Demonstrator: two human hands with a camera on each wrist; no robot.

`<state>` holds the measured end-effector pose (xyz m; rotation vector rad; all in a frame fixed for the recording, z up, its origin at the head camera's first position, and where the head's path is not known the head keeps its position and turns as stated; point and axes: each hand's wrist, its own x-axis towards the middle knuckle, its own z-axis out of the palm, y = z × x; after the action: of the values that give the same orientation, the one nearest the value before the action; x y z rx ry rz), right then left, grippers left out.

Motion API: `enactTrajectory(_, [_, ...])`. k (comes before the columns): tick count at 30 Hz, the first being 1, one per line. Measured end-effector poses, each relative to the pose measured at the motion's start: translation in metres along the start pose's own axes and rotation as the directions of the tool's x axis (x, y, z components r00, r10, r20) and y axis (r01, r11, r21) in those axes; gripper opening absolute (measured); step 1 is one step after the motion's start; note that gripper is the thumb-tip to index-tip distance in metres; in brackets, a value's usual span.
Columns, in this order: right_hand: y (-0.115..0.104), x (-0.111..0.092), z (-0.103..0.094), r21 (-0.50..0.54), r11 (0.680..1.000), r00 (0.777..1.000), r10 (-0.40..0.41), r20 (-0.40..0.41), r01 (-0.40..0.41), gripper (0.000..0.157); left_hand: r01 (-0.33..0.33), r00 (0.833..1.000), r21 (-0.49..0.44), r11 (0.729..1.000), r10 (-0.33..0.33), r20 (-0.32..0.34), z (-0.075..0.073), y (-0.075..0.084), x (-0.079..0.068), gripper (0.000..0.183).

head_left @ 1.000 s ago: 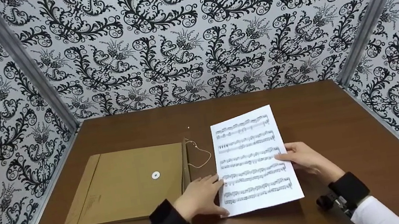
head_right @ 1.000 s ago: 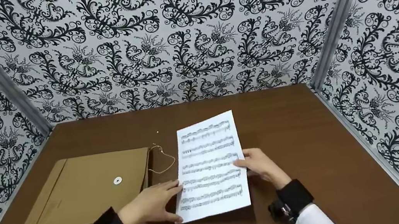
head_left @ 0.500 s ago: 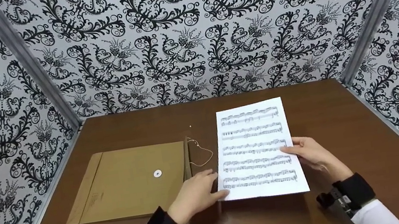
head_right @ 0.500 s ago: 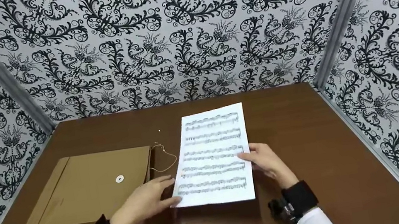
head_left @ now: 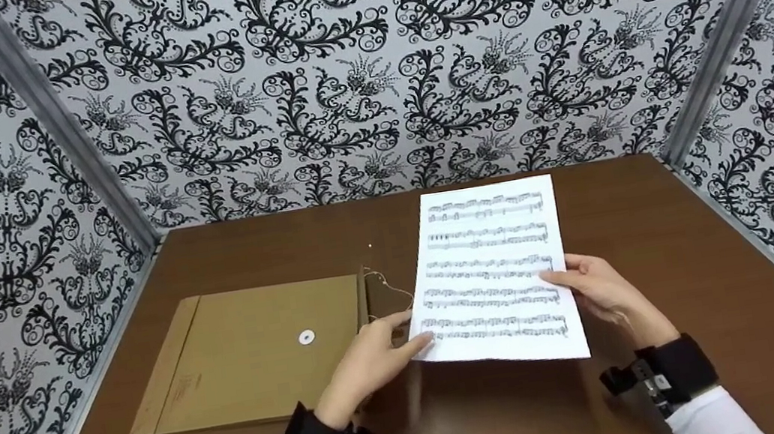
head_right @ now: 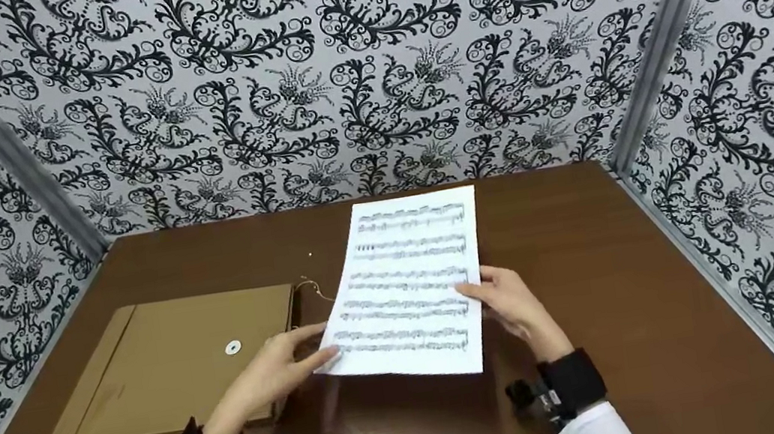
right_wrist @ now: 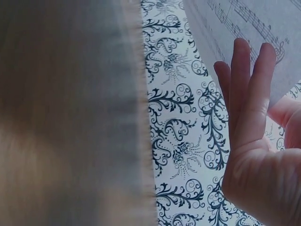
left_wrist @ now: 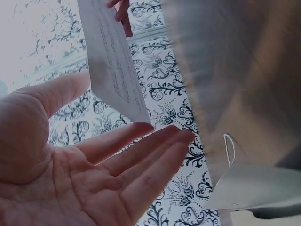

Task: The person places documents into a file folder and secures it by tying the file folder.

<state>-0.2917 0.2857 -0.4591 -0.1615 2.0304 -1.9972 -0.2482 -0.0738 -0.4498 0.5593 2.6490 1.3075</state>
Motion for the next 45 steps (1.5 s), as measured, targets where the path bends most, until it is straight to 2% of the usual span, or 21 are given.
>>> enactTrajectory(3, [0.000,0.002,0.003,0.031,1.000,1.000,-0.002,-0.009,0.003,0.052,-0.008,1.000,-0.083,0.997,0.009,0.017,-0.002,-0.004,0.002,0.060])
enactTrajectory(6, [0.001,0.004,0.007,0.039,0.999,1.000,-0.001,-0.019,0.002,0.047,-0.009,1.000,-0.118,0.993,0.011,0.014,-0.003,-0.008,0.004,0.060])
enactTrajectory(11, [0.004,0.006,0.015,0.073,0.997,0.999,-0.010,-0.036,0.013,0.042,0.007,1.000,-0.228,0.974,-0.005,0.011,-0.008,-0.011,0.006,0.059])
enactTrajectory(17, [0.006,0.009,0.025,0.099,0.995,0.999,-0.024,-0.021,0.026,0.047,-0.036,0.999,-0.326,0.945,0.043,0.013,-0.015,-0.016,0.007,0.053])
enactTrajectory(21, [0.006,0.010,0.032,0.102,0.994,0.999,-0.040,0.012,0.039,0.050,0.001,0.999,-0.385,0.923,0.013,0.033,-0.021,-0.020,0.007,0.052])
enactTrajectory(26, [0.006,0.010,0.038,0.132,0.991,0.999,-0.026,0.032,0.021,0.049,0.044,0.998,-0.430,0.902,-0.024,0.051,-0.026,-0.025,0.009,0.053])
enactTrajectory(36, [0.006,0.010,0.042,0.158,0.987,0.997,0.005,0.080,-0.018,0.043,0.054,0.995,-0.534,0.843,-0.003,0.096,-0.037,-0.036,0.012,0.053])
enactTrajectory(41, [0.005,0.010,0.039,0.179,0.983,0.998,0.022,0.066,-0.033,0.032,0.061,0.992,-0.548,0.834,0.011,0.127,-0.049,-0.043,0.009,0.053])
enactTrajectory(45, [0.003,0.007,0.033,0.181,0.983,0.999,0.011,0.039,-0.018,0.026,0.072,0.988,-0.540,0.838,0.014,0.154,-0.059,-0.048,0.007,0.054])
